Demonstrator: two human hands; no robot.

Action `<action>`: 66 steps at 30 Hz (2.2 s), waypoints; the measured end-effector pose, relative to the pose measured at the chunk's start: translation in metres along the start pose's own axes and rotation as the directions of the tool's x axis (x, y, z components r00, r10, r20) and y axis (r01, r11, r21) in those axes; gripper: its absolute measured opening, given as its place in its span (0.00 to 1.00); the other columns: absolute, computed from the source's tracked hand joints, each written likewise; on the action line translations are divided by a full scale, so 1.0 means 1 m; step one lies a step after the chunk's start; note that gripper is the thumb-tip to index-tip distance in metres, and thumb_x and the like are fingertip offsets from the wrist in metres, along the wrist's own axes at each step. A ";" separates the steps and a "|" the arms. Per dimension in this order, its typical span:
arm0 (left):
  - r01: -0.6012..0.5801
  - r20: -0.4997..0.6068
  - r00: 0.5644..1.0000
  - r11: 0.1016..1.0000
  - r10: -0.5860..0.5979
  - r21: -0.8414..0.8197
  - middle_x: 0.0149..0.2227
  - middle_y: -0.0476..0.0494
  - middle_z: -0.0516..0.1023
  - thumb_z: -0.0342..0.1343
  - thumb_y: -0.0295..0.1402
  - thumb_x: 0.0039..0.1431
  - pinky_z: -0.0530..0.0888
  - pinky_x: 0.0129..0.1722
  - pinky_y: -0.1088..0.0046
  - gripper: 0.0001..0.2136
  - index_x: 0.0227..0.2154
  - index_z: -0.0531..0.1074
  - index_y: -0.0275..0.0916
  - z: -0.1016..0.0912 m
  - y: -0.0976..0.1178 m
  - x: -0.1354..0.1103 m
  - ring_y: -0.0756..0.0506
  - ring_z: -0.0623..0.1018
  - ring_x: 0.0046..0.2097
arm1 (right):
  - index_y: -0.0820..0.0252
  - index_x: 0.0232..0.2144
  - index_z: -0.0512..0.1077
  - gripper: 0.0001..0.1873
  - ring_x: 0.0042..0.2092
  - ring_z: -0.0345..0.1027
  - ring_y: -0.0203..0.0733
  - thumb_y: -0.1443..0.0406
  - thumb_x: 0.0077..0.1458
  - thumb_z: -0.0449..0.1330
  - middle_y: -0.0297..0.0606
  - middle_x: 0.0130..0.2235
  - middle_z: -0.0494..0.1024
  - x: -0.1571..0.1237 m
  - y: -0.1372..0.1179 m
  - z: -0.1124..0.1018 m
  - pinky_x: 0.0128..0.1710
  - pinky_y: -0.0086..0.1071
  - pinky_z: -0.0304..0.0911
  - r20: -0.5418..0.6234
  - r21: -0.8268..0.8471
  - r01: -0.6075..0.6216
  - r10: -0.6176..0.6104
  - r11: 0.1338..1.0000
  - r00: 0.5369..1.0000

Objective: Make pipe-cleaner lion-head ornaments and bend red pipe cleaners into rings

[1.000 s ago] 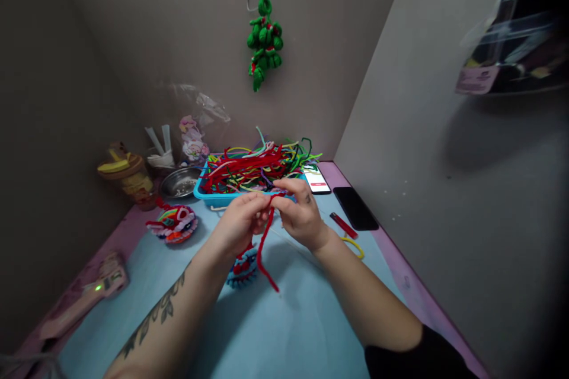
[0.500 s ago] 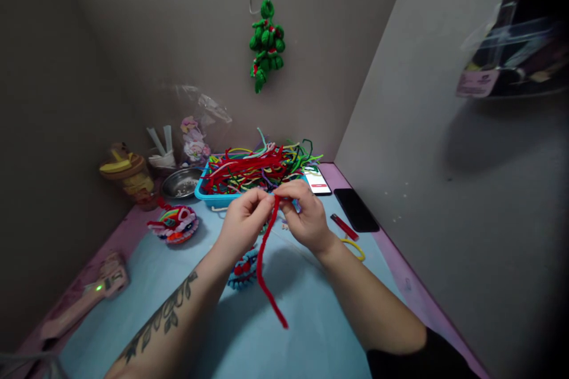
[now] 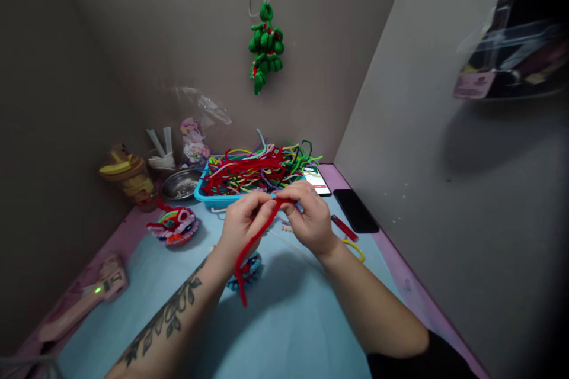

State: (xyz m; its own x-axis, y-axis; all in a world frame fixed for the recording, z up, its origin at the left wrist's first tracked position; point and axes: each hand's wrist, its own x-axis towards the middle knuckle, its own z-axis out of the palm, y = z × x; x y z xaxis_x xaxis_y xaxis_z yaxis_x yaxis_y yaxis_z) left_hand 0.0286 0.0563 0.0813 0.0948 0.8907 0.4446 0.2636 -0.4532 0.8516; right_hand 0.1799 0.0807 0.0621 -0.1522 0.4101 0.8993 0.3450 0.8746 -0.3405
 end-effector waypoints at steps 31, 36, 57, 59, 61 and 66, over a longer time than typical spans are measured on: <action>-0.228 0.013 0.971 0.919 0.237 0.322 0.19 0.53 0.63 0.49 0.32 0.60 0.62 0.25 0.77 0.14 0.19 0.62 0.38 0.000 -0.011 0.005 0.52 0.65 0.24 | 0.57 0.29 0.64 0.08 0.35 0.62 0.41 0.74 0.55 0.52 0.36 0.29 0.70 0.000 0.004 0.000 0.36 0.36 0.60 0.155 -0.103 -0.002 0.018 0.995 0.988; 0.075 0.042 0.996 0.992 -0.079 0.104 0.18 0.54 0.61 0.49 0.38 0.60 0.60 0.23 0.78 0.15 0.19 0.61 0.38 0.002 -0.015 0.009 0.53 0.62 0.22 | 0.57 0.28 0.66 0.08 0.34 0.63 0.41 0.73 0.56 0.53 0.36 0.28 0.71 0.002 0.004 0.000 0.36 0.35 0.61 0.147 -0.114 -0.033 0.050 0.993 0.988; -0.564 0.089 0.768 0.604 0.635 0.563 0.41 0.41 0.80 0.59 0.30 0.55 0.73 0.47 0.63 0.10 0.41 0.74 0.39 -0.007 -0.027 0.012 0.43 0.76 0.44 | 0.58 0.29 0.72 0.03 0.34 0.69 0.38 0.68 0.53 0.58 0.35 0.30 0.76 0.004 -0.002 0.001 0.36 0.31 0.63 0.125 0.113 -0.497 0.484 0.861 0.866; -0.559 0.074 0.779 0.636 0.622 0.533 0.39 0.41 0.80 0.59 0.29 0.55 0.73 0.46 0.64 0.09 0.39 0.74 0.38 -0.007 -0.027 0.012 0.44 0.76 0.43 | 0.58 0.29 0.72 0.04 0.35 0.69 0.38 0.69 0.53 0.58 0.35 0.30 0.76 0.004 -0.003 0.001 0.37 0.32 0.63 0.123 0.110 -0.476 0.463 0.873 0.878; -0.527 0.053 0.816 0.704 0.576 0.477 0.37 0.42 0.80 0.59 0.30 0.55 0.73 0.44 0.65 0.08 0.38 0.75 0.38 -0.007 -0.026 0.012 0.45 0.77 0.41 | 0.58 0.29 0.72 0.05 0.35 0.69 0.38 0.70 0.53 0.57 0.34 0.31 0.75 0.004 -0.003 0.001 0.38 0.32 0.63 0.118 0.097 -0.445 0.433 0.890 0.893; -0.354 -0.007 0.927 0.880 0.376 0.316 0.32 0.44 0.80 0.58 0.30 0.55 0.74 0.38 0.70 0.04 0.32 0.77 0.38 -0.006 -0.021 0.011 0.46 0.77 0.35 | 0.57 0.30 0.72 0.06 0.37 0.68 0.39 0.71 0.54 0.56 0.34 0.31 0.75 0.005 -0.003 0.000 0.39 0.33 0.62 0.090 0.048 -0.351 0.346 0.935 0.934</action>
State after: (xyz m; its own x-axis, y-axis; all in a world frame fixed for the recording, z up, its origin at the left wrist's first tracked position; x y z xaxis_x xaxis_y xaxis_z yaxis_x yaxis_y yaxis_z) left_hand 0.0179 0.0753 0.0697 0.1801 0.6550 0.7338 0.5017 -0.7029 0.5042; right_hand 0.1777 0.0797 0.0672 -0.1058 0.7090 0.6972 0.3313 0.6862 -0.6476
